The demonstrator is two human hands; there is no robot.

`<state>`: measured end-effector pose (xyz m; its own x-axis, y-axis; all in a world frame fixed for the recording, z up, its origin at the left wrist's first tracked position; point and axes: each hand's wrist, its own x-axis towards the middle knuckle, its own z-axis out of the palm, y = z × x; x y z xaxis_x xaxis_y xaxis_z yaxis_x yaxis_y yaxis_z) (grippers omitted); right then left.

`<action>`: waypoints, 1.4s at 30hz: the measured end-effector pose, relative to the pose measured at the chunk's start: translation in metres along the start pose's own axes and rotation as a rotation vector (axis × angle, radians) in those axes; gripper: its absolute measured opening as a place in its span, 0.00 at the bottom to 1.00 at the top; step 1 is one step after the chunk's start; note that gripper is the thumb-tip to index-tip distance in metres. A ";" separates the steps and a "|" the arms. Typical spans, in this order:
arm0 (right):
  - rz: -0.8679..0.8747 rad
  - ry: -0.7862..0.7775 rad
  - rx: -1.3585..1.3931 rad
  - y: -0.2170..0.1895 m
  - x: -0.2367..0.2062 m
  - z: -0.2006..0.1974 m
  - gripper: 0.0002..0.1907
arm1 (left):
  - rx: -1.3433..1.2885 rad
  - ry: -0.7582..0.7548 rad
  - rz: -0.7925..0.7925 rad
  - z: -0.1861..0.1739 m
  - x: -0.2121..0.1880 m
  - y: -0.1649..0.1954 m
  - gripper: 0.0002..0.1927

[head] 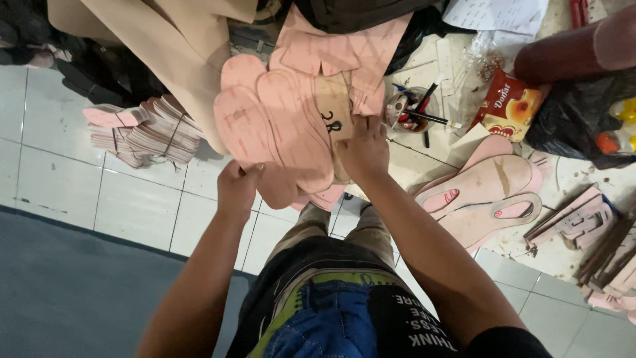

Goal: The person sorts and matches pink paper shoe pattern pieces on a workbench, aligning pairs and checking them against a wooden ruler, then gathers the matched pattern sets and places them into a green bag on a side table.

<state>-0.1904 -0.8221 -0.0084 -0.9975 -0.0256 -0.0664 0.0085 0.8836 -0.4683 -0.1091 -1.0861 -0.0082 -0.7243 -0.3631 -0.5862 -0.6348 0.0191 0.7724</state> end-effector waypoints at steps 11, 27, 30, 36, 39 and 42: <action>0.458 -0.309 1.058 0.021 -0.036 0.001 0.27 | -0.527 -0.131 -0.283 -0.024 -0.023 -0.024 0.14; 0.109 -0.071 0.331 0.070 -0.119 -0.067 0.21 | -0.572 -0.402 -0.085 0.040 -0.105 -0.008 0.29; 0.083 -0.074 0.470 0.088 -0.097 -0.055 0.25 | -0.336 -0.110 -0.267 0.058 -0.102 -0.021 0.38; 0.540 -0.419 1.197 0.091 -0.086 -0.050 0.20 | -0.310 -0.161 -0.126 0.060 -0.104 -0.036 0.43; 0.641 -0.382 1.382 0.094 -0.111 -0.063 0.20 | -0.289 -0.127 -0.056 0.056 -0.125 -0.027 0.41; 0.637 -0.482 1.387 0.099 -0.150 -0.090 0.21 | -0.472 -0.322 -0.204 0.042 -0.160 -0.010 0.28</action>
<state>-0.0462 -0.6887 0.0346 -0.6946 -0.2116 -0.6876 0.7175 -0.2739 -0.6404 0.0021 -0.9891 0.0678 -0.6922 -0.0139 -0.7216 -0.6352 -0.4629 0.6182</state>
